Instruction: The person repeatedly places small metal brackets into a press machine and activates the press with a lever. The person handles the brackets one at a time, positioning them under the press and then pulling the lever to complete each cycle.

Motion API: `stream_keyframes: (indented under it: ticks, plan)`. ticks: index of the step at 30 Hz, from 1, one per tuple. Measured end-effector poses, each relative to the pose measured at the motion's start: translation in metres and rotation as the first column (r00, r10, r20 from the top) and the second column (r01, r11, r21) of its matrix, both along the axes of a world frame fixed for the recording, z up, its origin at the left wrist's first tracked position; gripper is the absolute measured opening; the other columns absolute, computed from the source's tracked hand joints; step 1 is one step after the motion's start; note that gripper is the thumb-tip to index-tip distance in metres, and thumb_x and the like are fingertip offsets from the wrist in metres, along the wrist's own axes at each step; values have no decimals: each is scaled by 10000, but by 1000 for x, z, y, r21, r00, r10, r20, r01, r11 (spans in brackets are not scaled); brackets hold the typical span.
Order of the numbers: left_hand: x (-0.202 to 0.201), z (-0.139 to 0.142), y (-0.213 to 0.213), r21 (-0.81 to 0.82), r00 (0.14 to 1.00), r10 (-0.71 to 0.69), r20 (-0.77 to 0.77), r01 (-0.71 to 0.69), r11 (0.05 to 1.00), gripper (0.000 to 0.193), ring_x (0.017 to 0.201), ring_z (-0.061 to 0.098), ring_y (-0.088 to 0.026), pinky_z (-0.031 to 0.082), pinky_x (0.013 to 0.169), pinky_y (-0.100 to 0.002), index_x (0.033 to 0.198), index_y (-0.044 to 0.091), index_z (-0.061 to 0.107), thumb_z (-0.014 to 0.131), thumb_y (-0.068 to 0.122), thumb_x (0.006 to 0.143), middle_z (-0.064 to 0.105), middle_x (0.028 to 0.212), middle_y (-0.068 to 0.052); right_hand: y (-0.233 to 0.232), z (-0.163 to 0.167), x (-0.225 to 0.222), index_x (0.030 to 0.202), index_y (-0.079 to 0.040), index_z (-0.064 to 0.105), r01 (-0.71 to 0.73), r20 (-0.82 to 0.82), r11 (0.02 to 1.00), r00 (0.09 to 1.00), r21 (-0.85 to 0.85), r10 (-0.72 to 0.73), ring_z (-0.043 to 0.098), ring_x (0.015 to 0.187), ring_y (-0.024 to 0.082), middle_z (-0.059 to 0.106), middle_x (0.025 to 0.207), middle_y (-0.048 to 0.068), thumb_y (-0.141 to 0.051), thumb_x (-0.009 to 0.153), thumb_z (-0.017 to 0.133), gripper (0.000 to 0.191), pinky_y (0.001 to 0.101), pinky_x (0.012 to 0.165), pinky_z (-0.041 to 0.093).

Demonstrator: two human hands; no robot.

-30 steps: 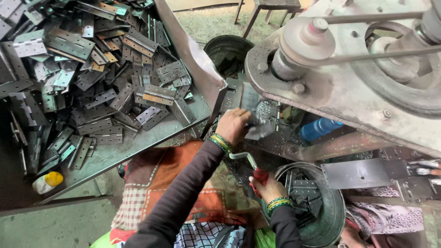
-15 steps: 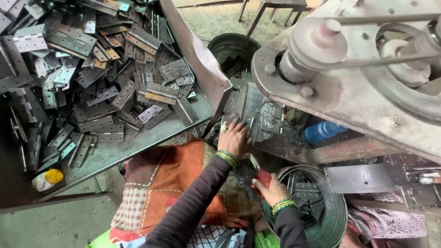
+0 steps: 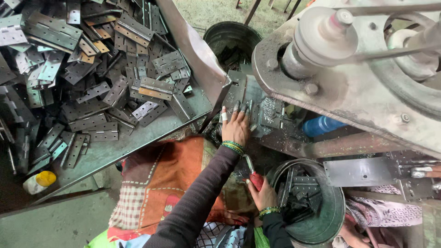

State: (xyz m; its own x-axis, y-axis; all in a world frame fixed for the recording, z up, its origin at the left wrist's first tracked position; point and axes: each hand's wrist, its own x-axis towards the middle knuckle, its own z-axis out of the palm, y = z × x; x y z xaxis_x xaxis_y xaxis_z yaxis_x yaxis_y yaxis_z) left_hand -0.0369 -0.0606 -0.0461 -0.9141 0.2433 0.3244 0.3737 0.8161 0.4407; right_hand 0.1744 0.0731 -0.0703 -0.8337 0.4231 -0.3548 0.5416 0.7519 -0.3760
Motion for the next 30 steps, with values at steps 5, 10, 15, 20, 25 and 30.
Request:
stream_keyframes:
  ticks: [5,10,15,20,25,30]
  plan:
    - [35,0,-20,48,998,-37,-44,39,998,486,1349,522,-305,91,1230,-660,1355,97,624,595,229,888,647,1310,-75,7,-2,10,1184,-94,609,-29,-35,1000,999,-7,28,693,953,505,726,1002,308,-728,757,655,766,552,804,557]
    - [47,10,-8,33,997,-49,65,47,998,401,1371,513,-290,69,1240,-680,1255,105,645,621,242,879,640,1328,-69,36,40,8,1136,-100,623,-165,193,978,971,125,139,712,913,498,743,918,308,-762,813,606,737,551,821,561]
    - [57,14,-9,39,1000,-8,-16,9,999,440,1346,527,-298,80,1230,-684,1296,117,653,621,199,865,651,1305,-58,17,-17,43,1204,-115,633,-11,3,1000,1000,29,11,713,949,477,752,976,272,-701,800,642,712,529,821,562]
    - [76,3,-37,71,998,-62,-5,62,996,412,1369,503,-322,88,1217,-689,1309,120,641,606,279,930,633,1323,-69,-4,-68,76,1194,-110,663,-36,-222,979,975,-201,-9,730,997,444,776,1045,234,-642,789,700,670,504,844,560]
    - [70,-10,-35,96,989,-23,-148,38,995,468,1378,502,-309,102,1203,-672,1337,84,617,568,302,926,609,1392,-84,14,-7,56,1207,-97,634,-52,119,999,992,1,52,723,996,449,757,1028,258,-678,824,686,697,501,859,563]
    - [39,-7,-7,-1,1000,-24,8,24,1000,415,1330,536,-277,87,1246,-684,1375,127,621,492,168,983,637,1290,-42,12,10,38,1215,-127,625,-26,74,999,997,25,24,716,995,449,754,1027,243,-666,782,698,695,508,849,562]
